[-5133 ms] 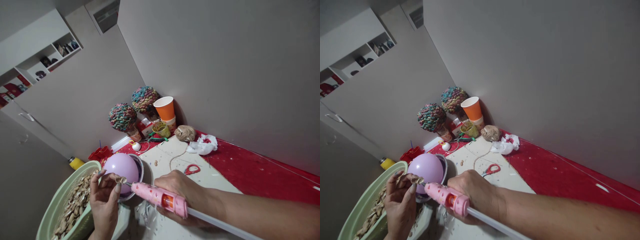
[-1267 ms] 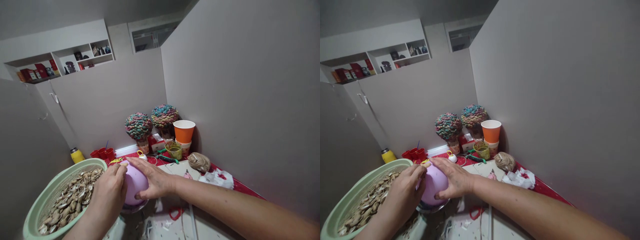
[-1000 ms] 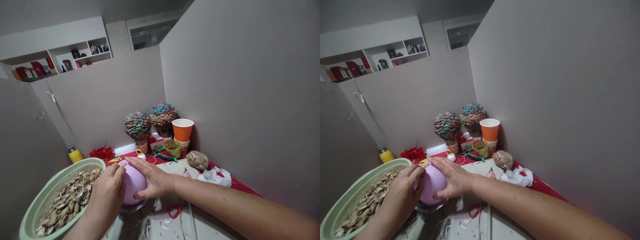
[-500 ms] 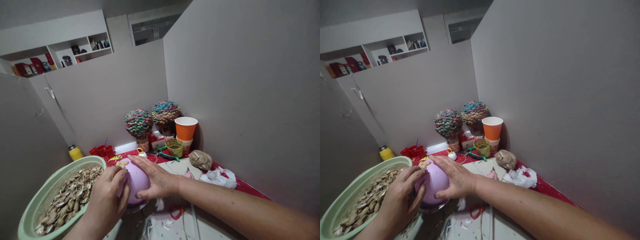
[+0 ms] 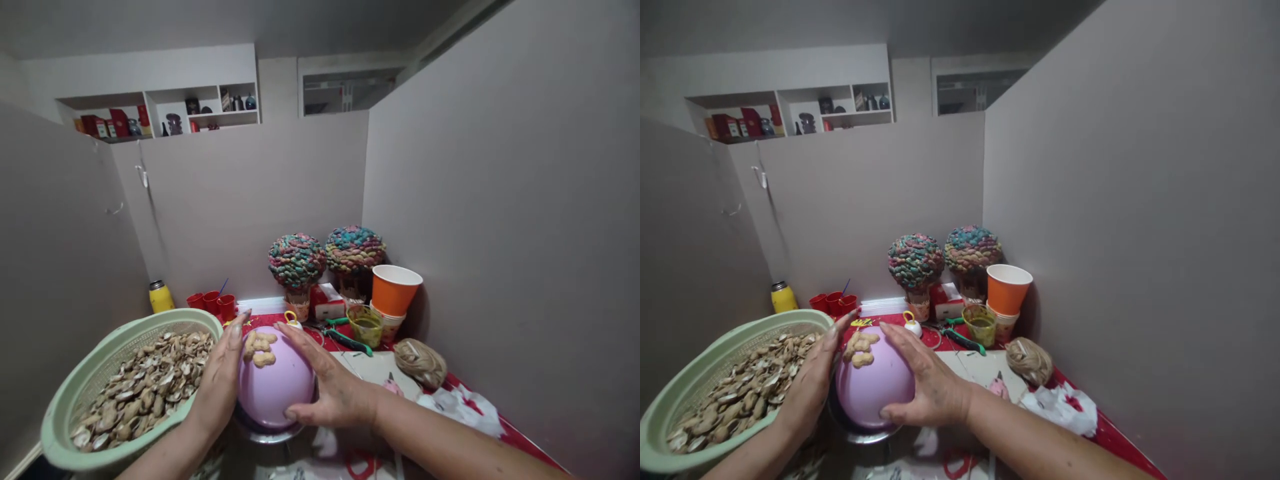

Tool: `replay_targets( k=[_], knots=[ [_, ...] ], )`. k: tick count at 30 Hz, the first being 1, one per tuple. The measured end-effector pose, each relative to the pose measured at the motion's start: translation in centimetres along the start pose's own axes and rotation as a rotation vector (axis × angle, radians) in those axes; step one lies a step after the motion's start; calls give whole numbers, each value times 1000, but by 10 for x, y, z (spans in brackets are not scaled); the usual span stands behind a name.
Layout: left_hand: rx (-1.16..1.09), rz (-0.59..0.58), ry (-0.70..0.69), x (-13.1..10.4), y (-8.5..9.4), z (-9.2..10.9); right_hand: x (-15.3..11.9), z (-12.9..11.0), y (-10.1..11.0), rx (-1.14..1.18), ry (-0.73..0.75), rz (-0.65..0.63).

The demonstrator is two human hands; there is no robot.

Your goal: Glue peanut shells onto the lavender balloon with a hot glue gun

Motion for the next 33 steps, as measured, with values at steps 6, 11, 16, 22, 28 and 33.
replay_targets(
  k=[6,11,16,22,28,33],
  knots=[
    [-104,-12,59,-3,-12,-9,-5,7,-3,1,-13,-61],
    [-156,-6,18,-7,-18,-19,-2,-9,9,-19,5,-29],
    [-142,-12,-41,-11,-21,-21,11,-70,29,-216,196,236],
    [-120,-17,-53,-14,-25,-29,27,-109,12,-496,323,94],
    [-154,-33,-59,-15,-29,-35,30,-103,4,-574,306,85],
    [-121,-50,-56,-16,-29,-33,31,-100,2,-595,316,127]
  ],
)
Point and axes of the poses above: each hand's wrist, its own x-axis towards the middle knuckle, its own y-axis out of the back of the hand, z = x × y, the point moved 6 cm from there along x, towards the middle knuckle, and after that the axes turned 6 degrees about x, right-handed, at the moved point
